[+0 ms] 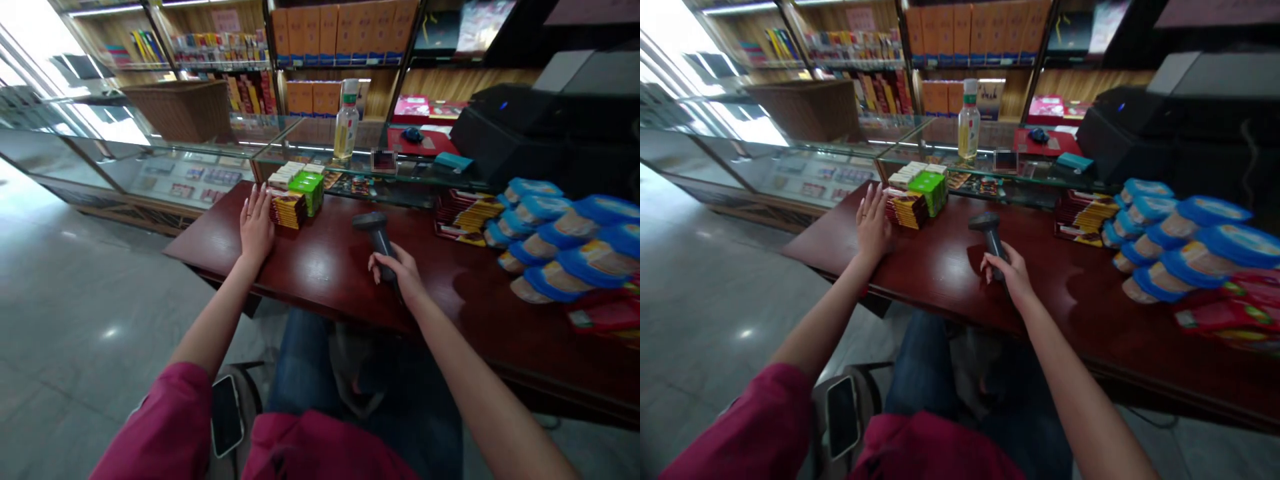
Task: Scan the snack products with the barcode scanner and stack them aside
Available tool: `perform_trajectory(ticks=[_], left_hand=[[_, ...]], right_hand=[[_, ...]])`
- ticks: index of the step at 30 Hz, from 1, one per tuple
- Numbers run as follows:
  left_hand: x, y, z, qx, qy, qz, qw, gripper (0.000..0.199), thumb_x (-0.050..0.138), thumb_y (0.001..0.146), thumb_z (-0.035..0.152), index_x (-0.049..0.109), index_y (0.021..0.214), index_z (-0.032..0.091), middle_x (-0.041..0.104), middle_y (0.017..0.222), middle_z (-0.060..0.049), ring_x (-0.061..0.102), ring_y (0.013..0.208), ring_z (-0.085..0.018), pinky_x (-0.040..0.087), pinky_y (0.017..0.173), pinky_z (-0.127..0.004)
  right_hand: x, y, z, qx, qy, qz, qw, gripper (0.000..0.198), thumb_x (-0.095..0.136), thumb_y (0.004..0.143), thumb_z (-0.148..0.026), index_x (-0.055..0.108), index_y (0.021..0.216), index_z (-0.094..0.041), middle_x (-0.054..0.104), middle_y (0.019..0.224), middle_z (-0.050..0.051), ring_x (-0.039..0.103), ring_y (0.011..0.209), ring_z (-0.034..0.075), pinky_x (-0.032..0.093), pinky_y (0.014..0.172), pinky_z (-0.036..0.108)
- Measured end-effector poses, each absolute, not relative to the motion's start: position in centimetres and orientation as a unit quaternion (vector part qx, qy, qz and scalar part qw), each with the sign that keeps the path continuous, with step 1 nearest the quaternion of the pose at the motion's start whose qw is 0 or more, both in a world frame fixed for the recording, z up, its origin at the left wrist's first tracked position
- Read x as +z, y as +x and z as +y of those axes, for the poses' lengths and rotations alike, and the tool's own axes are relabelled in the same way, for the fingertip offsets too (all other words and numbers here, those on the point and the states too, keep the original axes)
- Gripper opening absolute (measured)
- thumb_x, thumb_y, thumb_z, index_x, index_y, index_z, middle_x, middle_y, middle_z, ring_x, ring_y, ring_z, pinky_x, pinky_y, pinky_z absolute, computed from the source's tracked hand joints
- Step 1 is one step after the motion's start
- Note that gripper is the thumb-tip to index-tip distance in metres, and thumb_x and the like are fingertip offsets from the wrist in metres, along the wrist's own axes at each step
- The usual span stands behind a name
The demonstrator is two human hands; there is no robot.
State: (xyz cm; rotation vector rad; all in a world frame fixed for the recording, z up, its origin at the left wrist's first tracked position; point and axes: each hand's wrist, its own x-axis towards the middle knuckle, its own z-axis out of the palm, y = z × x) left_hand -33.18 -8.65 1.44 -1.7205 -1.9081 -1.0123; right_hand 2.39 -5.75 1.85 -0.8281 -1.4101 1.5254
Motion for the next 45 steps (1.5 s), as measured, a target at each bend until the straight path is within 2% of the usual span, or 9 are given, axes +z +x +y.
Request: perform_trajectory(ticks=[4,8,13,17,21,25,32,39,45], left_hand=[[1.3,-33.9,-7.8,-0.370,-0.611,-0.682,0.156,0.061,0.044,0.098,0.012,0.049,0.158,0.027,0.042,0.170,-0.004,0.025,0.164,-0.022,0.019,0.137,-0.051],[1.4,-34.4,-7.5,-0.408,-0.610,-0.658,0.169,0.036,0.053,0.101,0.016,0.069,0.131,0.028,0.061,0.155,-0.004,0.037,0.160,-0.023,0.022,0.136,-0.051],[2.1,-32.4,-8.5,-0.464,-0.608,-0.619,0.179,0.020,0.057,0.105,0.026,0.075,0.113,0.028,0.079,0.126,-0.005,0.069,0.130,-0.022,0.044,0.122,-0.043],[2.8,-27.3,-8.0,-0.506,-0.617,-0.593,0.108,0.020,0.063,0.103,0.032,0.077,0.116,0.025,0.081,0.117,-0.005,0.075,0.110,-0.021,0.055,0.100,-0.033],[2.3,-22.4,-3.5,-0.526,-0.595,-0.599,-0.104,0.018,0.074,0.095,0.031,0.082,0.107,0.021,0.084,0.101,-0.004,0.078,0.092,-0.020,0.057,0.081,-0.026],[0.3,-19.6,2.0,-0.521,-0.521,-0.628,-0.252,0.024,0.078,0.090,0.033,0.084,0.105,0.017,0.084,0.094,-0.008,0.077,0.085,-0.022,0.053,0.070,-0.026],[-1.5,-18.9,3.9,-0.490,-0.542,-0.634,-0.256,0.023,0.078,0.088,0.036,0.087,0.100,0.019,0.084,0.091,-0.007,0.075,0.081,-0.021,0.048,0.065,-0.025],[-1.5,-18.7,3.6,-0.501,-0.537,-0.617,-0.283,0.027,0.073,0.091,0.037,0.086,0.105,0.017,0.084,0.091,-0.004,0.074,0.080,-0.020,0.047,0.063,-0.023],[-1.7,-18.9,3.7,-0.519,-0.528,-0.610,-0.281,0.027,0.078,0.088,0.036,0.086,0.103,0.015,0.084,0.095,-0.009,0.075,0.082,-0.020,0.053,0.071,-0.025]], right_hand=[[1.8,2.1,-5.8,0.614,-0.336,-0.585,0.410,0.038,0.085,0.076,-0.048,0.062,0.090,-0.021,0.071,0.071,-0.001,0.056,0.045,0.012,0.047,0.045,0.027],[1.5,2.4,-6.2,0.611,-0.347,-0.588,0.400,0.038,0.085,0.076,-0.047,0.062,0.093,-0.021,0.071,0.071,-0.001,0.055,0.046,0.012,0.047,0.046,0.027],[1.1,2.7,-6.3,0.629,-0.336,-0.571,0.407,0.036,0.084,0.076,-0.043,0.063,0.097,-0.021,0.071,0.071,-0.001,0.055,0.046,0.012,0.046,0.045,0.028],[1.0,3.1,-6.4,0.582,-0.349,-0.554,0.483,0.035,0.082,0.078,-0.043,0.061,0.097,-0.024,0.068,0.068,-0.003,0.053,0.045,0.012,0.044,0.044,0.027],[0.9,4.1,-6.9,0.520,-0.379,-0.540,0.542,0.036,0.081,0.080,-0.040,0.059,0.103,-0.024,0.063,0.065,-0.006,0.054,0.048,0.012,0.046,0.047,0.027],[0.5,5.0,-7.1,0.560,-0.376,-0.512,0.532,0.030,0.079,0.081,-0.040,0.058,0.095,-0.024,0.060,0.066,-0.006,0.050,0.046,0.010,0.042,0.040,0.025],[0.8,4.8,-6.9,0.583,-0.386,-0.538,0.471,0.040,0.082,0.079,-0.045,0.062,0.104,-0.022,0.062,0.063,-0.006,0.052,0.047,0.012,0.046,0.041,0.025],[0.2,4.9,-6.5,0.564,-0.385,-0.574,0.452,0.045,0.083,0.081,-0.049,0.065,0.111,-0.021,0.061,0.064,-0.005,0.050,0.043,0.010,0.041,0.040,0.026],[0.6,4.9,-6.8,0.581,-0.369,-0.544,0.480,0.035,0.081,0.082,-0.044,0.064,0.103,-0.023,0.062,0.067,-0.005,0.051,0.046,0.011,0.043,0.041,0.025]])
